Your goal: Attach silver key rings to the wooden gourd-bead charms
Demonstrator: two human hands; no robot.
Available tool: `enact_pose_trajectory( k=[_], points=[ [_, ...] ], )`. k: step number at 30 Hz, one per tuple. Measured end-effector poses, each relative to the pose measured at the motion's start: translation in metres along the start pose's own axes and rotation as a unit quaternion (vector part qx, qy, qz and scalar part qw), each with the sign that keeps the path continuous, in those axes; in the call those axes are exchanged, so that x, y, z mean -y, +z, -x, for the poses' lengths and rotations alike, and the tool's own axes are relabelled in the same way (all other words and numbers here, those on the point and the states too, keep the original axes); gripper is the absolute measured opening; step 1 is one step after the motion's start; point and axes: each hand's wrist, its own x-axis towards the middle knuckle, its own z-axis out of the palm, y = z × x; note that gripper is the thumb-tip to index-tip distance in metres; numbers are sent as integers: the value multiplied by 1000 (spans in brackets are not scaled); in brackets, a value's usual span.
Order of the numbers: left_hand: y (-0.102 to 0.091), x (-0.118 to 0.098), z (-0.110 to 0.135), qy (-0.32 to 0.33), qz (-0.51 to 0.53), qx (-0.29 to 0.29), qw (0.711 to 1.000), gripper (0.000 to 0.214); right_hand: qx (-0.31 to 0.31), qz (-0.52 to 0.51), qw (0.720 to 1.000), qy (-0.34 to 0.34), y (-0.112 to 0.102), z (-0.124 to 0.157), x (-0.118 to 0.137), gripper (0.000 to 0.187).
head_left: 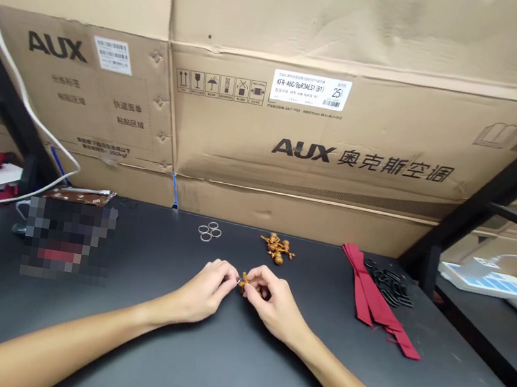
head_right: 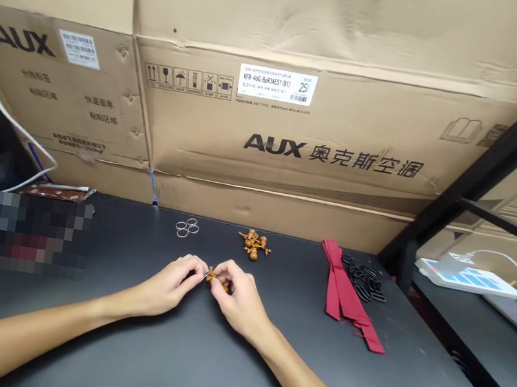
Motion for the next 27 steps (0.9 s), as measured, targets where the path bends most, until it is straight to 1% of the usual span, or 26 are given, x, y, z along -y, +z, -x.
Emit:
enact_pose_trajectory(
  k=[6, 11, 14, 21, 27],
  points=[
    [0, -2, 0, 1, -6, 6, 1000, 30, 14, -66, 997, 32, 3, -1, 1, 13],
    [-1, -3, -1, 3, -16, 25, 1000, 31, 28, -135, 989, 59, 3, -2, 2, 18],
    [-1, -4, -2, 6, -22, 31, 999, 30, 32, -159, 984, 73, 3, -3, 3, 21],
    [-2, -2, -1, 26, -20, 32, 999, 29, 23, -167, 981, 92, 3, -3, 4, 21],
    [-5, -5, 0, 21, 2, 43, 999, 28, 19, -141, 986, 83, 3, -4, 1, 19]
  ],
)
